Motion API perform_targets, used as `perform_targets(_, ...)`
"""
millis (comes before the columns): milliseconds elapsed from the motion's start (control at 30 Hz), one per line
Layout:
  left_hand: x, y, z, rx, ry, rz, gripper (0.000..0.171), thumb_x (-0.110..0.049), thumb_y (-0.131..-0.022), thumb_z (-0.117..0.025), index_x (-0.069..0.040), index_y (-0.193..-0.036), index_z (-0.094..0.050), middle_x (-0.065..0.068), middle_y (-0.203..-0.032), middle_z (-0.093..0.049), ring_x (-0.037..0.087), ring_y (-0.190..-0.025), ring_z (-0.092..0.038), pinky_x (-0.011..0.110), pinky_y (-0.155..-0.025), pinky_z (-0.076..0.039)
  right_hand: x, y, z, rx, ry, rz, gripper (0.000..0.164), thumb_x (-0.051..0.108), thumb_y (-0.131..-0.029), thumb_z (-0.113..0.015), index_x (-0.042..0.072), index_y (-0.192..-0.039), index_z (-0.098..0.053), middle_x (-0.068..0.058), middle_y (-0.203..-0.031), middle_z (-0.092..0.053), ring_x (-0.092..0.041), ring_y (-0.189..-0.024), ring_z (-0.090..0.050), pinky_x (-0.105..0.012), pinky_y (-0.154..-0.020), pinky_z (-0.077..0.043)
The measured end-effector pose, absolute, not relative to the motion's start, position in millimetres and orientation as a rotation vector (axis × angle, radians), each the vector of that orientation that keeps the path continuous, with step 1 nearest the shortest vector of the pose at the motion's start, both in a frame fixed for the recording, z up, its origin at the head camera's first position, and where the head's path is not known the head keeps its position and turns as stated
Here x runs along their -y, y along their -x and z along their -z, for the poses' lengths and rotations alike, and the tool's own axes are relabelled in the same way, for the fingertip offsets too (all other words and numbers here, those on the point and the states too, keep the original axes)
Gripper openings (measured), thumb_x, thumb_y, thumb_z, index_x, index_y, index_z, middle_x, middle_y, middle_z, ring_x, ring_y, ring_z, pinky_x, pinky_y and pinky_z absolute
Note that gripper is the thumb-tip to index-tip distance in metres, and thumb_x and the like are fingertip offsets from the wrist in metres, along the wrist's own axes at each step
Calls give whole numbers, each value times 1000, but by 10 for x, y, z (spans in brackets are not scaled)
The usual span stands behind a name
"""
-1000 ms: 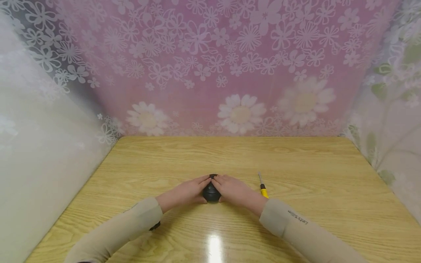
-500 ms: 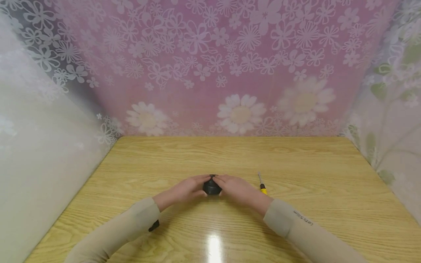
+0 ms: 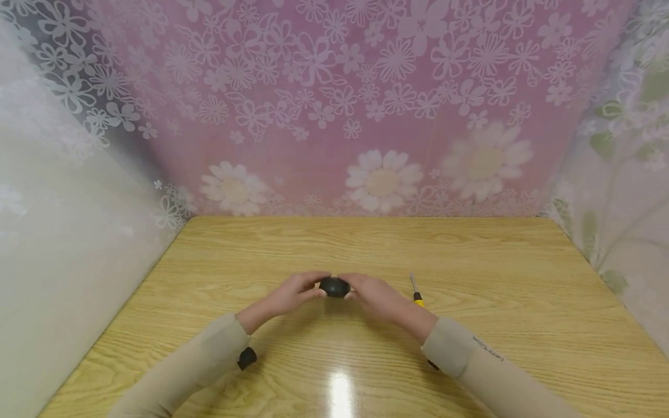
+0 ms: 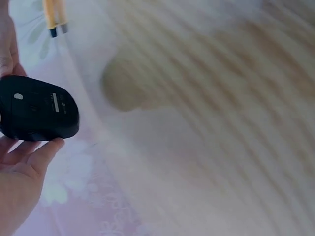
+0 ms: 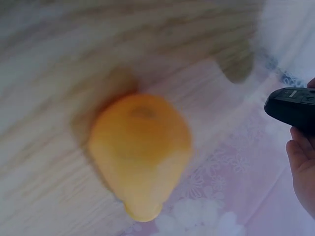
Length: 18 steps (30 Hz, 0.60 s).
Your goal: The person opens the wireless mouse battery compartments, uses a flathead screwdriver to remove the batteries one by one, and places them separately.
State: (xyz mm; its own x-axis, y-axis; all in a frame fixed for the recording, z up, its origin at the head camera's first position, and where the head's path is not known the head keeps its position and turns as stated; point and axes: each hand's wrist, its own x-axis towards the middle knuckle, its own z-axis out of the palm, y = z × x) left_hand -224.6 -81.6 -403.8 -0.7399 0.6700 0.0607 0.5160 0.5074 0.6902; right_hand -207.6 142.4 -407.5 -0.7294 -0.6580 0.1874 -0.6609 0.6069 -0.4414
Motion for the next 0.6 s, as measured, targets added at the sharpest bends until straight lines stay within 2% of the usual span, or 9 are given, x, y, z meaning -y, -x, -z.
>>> perform_targets(133, 819, 2225, 3980, -2513, -987, -1141, 49, -29, -90, -47, -1, -129, -43, 13, -122, -51, 18, -96, -54, 27, -77, -46, -1409, 2052, 4004, 2795, -1106, -892, 43, 12, -89, -52, -4, -127, -42, -20, -118, -51, -31, -105, -51, -39, -82, -47)
perform_targets(267, 829, 2199, 3929, -2502, -962, -1195, 45, -29, -91, -46, -4, -128, -45, 12, -121, -52, 20, -104, -53, 28, -83, -46, -1410, 2029, 3952, 2753, -1101, -1054, 41, 15, -91, -48, -4, -127, -42, -19, -118, -51, -29, -103, -53, -38, -79, -48)
perform_targets(400, 826, 2174, 3892, -2527, -938, -1216, 42, -32, -91, -44, -8, -125, -49, 6, -116, -55, 16, -100, -54, 28, -79, -46, -1416, 2012, 3925, 2701, -1098, -1211, 38, 19, -93, -44, -2, -125, -44, -17, -116, -54, -25, -100, -55, -33, -76, -49)
perform_targets(600, 810, 2136, 3847, -2520, -912, -1277, 41, -34, -92, -43, -7, -120, -53, 4, -104, -60, 10, -86, -57, 27, -73, -47, -1424, 1971, 3896, 2640, -1025, -1412, 36, 17, -93, -45, -4, -121, -48, -18, -113, -55, -26, -98, -56, -32, -76, -50)
